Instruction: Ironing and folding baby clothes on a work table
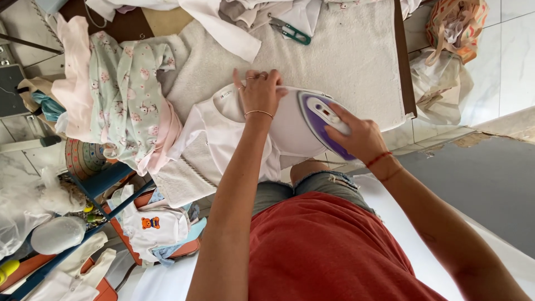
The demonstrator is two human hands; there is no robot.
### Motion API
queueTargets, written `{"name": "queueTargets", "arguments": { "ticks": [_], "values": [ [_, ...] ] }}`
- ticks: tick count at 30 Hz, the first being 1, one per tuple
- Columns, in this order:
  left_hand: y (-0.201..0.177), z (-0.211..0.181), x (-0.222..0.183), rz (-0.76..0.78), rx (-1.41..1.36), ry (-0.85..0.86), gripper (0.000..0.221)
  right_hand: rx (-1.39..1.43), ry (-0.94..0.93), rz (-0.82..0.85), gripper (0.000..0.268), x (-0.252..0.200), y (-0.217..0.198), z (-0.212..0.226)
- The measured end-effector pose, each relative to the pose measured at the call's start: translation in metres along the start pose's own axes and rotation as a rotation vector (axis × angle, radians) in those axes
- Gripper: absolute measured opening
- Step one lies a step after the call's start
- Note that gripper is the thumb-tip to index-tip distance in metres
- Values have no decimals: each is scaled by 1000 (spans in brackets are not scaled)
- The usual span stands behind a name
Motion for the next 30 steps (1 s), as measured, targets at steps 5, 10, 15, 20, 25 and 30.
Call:
{"name": "queueTargets", "arguments": {
  "ticks": [5, 10, 15, 20, 25, 30],
  "values": [
    [-10, 27, 9, -122, 67, -84, 16, 5, -22, 84, 47, 26, 6, 13],
    [-29, 53, 0, 9, 100, -164, 22, -8, 30, 146, 48, 10, -6, -14],
    [-24, 59, -2, -42, -31, -291, 25, 59, 38, 77, 47, 2, -14, -22],
    [-23, 67, -3, -43, -116, -322, 24, 21, -47, 198, 50, 33, 7, 13],
    [-11, 93, -3, -160, -104, -299, 25, 23, -140, 195, 44, 44, 8, 45],
    [-11, 102, -5, -174, -108, -278, 24, -30, -5, 250, 48, 19, -8, 0]
  ]
}}
Point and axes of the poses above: each hand's wrist, its own x-axis towards the middle knuckle, its own y-axis out of the palm, z = x × y, the point moved 5 cm from there along x, towards the middle knuckle, and after that the axes turned 12 degrees about -x, right-handed, at the moved point
